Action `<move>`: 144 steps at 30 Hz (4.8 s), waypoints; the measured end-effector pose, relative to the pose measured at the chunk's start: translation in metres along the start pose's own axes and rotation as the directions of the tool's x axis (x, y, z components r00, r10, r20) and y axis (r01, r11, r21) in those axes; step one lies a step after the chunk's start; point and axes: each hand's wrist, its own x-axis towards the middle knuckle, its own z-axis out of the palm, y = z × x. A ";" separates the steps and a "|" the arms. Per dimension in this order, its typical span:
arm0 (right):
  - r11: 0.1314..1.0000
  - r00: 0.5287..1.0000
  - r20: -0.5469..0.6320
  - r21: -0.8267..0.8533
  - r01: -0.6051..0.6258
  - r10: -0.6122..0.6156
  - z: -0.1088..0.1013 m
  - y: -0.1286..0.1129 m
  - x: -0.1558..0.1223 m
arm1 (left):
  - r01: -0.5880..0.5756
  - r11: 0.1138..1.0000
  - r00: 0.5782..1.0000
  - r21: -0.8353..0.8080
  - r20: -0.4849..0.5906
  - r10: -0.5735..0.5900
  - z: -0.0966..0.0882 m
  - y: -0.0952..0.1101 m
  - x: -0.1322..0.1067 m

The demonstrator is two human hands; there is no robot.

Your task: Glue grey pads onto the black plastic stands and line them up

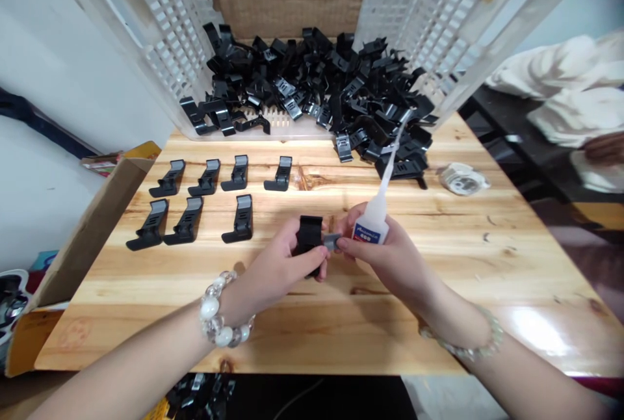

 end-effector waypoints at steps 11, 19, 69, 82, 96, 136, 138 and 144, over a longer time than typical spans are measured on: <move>0.979 0.978 0.129 -0.095 0.180 -0.167 0.001 -0.006 -0.005 | 0.032 0.999 0.999 -0.008 0.024 -0.032 0.003 -0.001 -0.004; 0.989 0.982 0.133 -0.044 0.140 -0.133 0.001 -0.002 -0.004 | -0.106 0.978 0.990 0.180 -0.073 0.121 0.004 -0.006 -0.012; 0.905 0.983 0.126 -0.391 0.170 -0.130 0.009 -0.005 -0.008 | 0.051 0.999 0.987 0.003 0.152 -0.051 -0.001 -0.003 -0.005; 0.979 0.984 -0.144 -0.189 0.080 -0.108 -0.006 -0.009 0.008 | 0.067 0.996 0.998 -0.067 -0.017 -0.068 -0.003 0.002 -0.001; 0.979 0.944 -0.303 0.111 0.174 -0.133 -0.053 -0.048 0.026 | 0.070 0.925 0.994 -0.373 -0.048 -0.095 -0.006 0.005 0.005; 0.978 0.939 -0.310 0.097 0.185 -0.147 -0.047 -0.058 0.013 | 0.195 0.958 0.980 -0.211 0.079 -0.182 -0.003 -0.002 0.005; 0.979 0.940 -0.310 0.095 0.182 -0.145 -0.046 -0.057 0.013 | 0.196 0.957 0.980 -0.213 0.085 -0.181 -0.004 -0.003 0.005; 0.978 0.937 -0.315 0.094 0.188 -0.149 -0.044 -0.055 0.013 | 0.191 0.958 0.980 -0.212 0.092 -0.175 -0.005 -0.005 0.005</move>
